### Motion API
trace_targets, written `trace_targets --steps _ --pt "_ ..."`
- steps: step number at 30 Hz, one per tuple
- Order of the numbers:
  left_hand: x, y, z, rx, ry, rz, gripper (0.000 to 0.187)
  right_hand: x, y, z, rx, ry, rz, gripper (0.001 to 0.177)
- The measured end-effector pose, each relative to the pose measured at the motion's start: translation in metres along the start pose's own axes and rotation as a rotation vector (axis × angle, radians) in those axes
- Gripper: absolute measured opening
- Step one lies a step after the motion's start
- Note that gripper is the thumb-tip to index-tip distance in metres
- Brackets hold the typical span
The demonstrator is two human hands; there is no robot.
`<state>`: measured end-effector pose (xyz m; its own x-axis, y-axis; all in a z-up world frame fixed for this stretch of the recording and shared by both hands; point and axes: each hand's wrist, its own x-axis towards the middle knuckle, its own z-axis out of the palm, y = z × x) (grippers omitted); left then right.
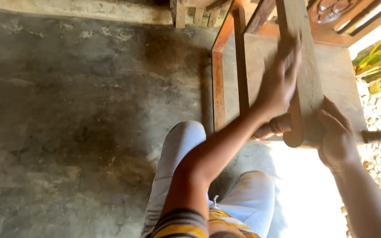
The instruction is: Sanding a wooden chair with sandpaper to smooth the surface.
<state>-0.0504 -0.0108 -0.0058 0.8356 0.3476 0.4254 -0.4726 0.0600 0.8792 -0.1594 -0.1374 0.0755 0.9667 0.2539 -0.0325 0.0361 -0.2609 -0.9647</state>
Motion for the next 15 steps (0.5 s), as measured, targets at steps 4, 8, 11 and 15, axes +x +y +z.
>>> trace_targets --steps 4,8,11,15 --pt "-0.048 0.013 -0.013 -0.087 -0.092 0.166 0.046 0.013 0.002 -0.008 -0.165 0.133 0.276 0.068" --pt "0.083 -0.007 -0.014 -0.059 -0.037 -0.146 0.056 0.008 -0.011 0.001 -0.175 0.147 0.204 0.052" --pt "0.200 -0.100 -0.005 0.139 0.057 -0.075 0.056 0.005 0.011 -0.008 -0.204 0.223 0.235 0.053" --pt "0.154 -0.040 -0.020 0.110 0.087 -0.108 0.047 0.011 -0.013 0.008 -0.321 0.268 0.404 0.058"
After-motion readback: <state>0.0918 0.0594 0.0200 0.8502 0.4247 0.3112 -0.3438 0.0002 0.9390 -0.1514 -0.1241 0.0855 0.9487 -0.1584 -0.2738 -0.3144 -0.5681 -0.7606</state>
